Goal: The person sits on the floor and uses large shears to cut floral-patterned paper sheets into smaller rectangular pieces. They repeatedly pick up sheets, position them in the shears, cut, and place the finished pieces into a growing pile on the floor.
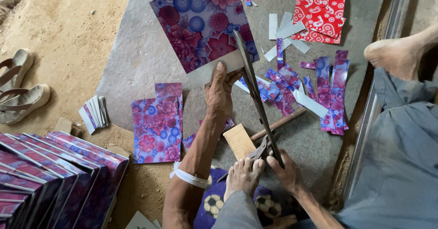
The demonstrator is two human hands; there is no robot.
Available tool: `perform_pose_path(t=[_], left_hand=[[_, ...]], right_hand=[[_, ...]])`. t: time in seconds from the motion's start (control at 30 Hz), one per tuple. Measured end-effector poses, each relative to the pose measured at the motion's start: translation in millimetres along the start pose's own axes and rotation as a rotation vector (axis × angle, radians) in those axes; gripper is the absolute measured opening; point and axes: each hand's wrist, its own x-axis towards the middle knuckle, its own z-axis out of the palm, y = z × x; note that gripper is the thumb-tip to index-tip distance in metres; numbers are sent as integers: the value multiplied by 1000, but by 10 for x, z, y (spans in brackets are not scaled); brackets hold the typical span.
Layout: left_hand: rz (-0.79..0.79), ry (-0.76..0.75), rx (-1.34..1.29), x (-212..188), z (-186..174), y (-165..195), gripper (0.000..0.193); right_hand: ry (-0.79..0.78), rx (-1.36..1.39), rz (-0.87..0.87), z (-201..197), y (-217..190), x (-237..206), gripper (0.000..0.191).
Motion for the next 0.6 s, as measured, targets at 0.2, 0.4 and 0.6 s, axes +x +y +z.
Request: perform_pose_path(t=[0.2, 0.4, 0.6], left_hand=[[7, -1, 21, -16, 27, 14, 44], [16, -14, 27, -12, 23, 21, 45], [33, 7, 27, -58, 64, 36, 43]], right_hand=[[51, -40, 15, 120, 161, 114, 26], [68, -62, 40, 218, 318, 204, 25], [14, -135, -48, 86, 253, 171, 26]])
